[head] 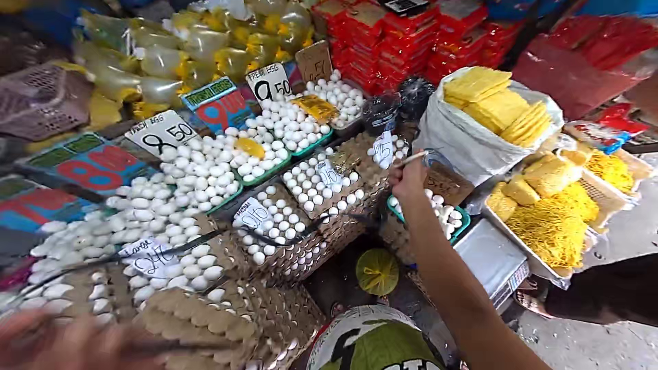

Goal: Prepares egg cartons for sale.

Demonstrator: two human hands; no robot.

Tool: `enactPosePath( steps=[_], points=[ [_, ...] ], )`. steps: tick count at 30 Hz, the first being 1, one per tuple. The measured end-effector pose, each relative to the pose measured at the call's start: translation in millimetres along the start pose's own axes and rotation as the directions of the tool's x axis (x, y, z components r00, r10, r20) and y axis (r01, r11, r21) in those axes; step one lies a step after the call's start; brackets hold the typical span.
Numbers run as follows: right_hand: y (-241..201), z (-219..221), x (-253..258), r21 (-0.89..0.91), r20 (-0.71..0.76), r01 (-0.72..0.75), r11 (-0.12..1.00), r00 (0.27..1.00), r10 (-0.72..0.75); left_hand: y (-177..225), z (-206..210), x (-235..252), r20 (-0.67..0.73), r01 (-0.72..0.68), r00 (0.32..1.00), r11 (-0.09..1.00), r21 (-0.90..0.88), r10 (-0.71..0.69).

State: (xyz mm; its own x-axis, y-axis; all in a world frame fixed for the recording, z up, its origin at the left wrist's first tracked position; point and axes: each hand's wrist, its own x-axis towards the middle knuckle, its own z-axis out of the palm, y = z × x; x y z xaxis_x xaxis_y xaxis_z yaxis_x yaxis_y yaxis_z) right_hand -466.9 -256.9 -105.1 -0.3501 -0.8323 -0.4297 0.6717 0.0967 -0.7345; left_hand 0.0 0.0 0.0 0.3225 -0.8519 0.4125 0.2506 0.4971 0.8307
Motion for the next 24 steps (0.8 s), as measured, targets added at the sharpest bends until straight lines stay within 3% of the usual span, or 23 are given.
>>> enactPosePath(
  steps=[2,3,6,9,10,11,13,15,18,21,24],
  points=[
    [42.7,-18.2,-44.4,-0.298,0.031,0.102,0.949,0.995,-0.098,-76.9,83.7,26.9,0.101,0.243,0.965,0.97,0.0,-0.242],
    [64.8,-27.8,-65.7,-0.397,0.059,0.149,0.906,0.989,-0.137,-113.0,121.0,36.6,0.188,0.392,0.901,0.919,0.038,-0.392],
    [112.2,-47.2,-128.9,-0.533,0.155,0.328,0.78,0.944,-0.291,-212.8,209.0,47.0,0.333,0.739,0.543,0.627,0.245,-0.771],
    [143.3,-87.8,-189.1,-0.64,0.257,0.409,0.65,0.912,-0.32,-283.7,272.7,49.5,0.45,0.858,0.218,0.389,0.335,-0.866],
    [152.8,-108.3,-203.3,-0.691,0.273,0.418,0.59,0.906,-0.322,-296.9,289.4,51.4,0.517,0.87,0.139,0.353,0.344,-0.845],
    [160.5,-129.9,-215.6,-0.74,0.269,0.405,0.537,0.91,-0.316,-307.6,303.5,54.6,0.559,0.873,0.108,0.347,0.342,-0.822],
    [168.5,-174.2,-235.8,-0.819,0.222,0.334,0.467,0.934,-0.279,-318.8,324.3,67.4,0.581,0.864,0.151,0.393,0.316,-0.8],
    [168.7,-218.8,-253.6,-0.846,0.147,0.246,0.473,0.96,-0.237,-319.4,331.2,87.3,0.587,0.872,0.186,0.407,0.27,-0.788],
    [159.4,-272.2,-267.1,-0.751,0.032,0.172,0.637,0.974,-0.226,-309.8,312.9,118.7,0.566,0.838,0.311,0.501,0.217,-0.764],
    [128.5,-298.9,-249.1,-0.536,-0.072,0.156,0.829,0.971,-0.229,-280.3,264.3,132.0,0.473,0.697,0.474,0.645,0.313,-0.743],
    [81.8,-308.8,-191.1,-0.581,-0.004,0.26,0.771,0.947,-0.322,-232.1,180.5,102.8,0.367,0.57,0.597,0.7,0.431,-0.713]
  ],
)
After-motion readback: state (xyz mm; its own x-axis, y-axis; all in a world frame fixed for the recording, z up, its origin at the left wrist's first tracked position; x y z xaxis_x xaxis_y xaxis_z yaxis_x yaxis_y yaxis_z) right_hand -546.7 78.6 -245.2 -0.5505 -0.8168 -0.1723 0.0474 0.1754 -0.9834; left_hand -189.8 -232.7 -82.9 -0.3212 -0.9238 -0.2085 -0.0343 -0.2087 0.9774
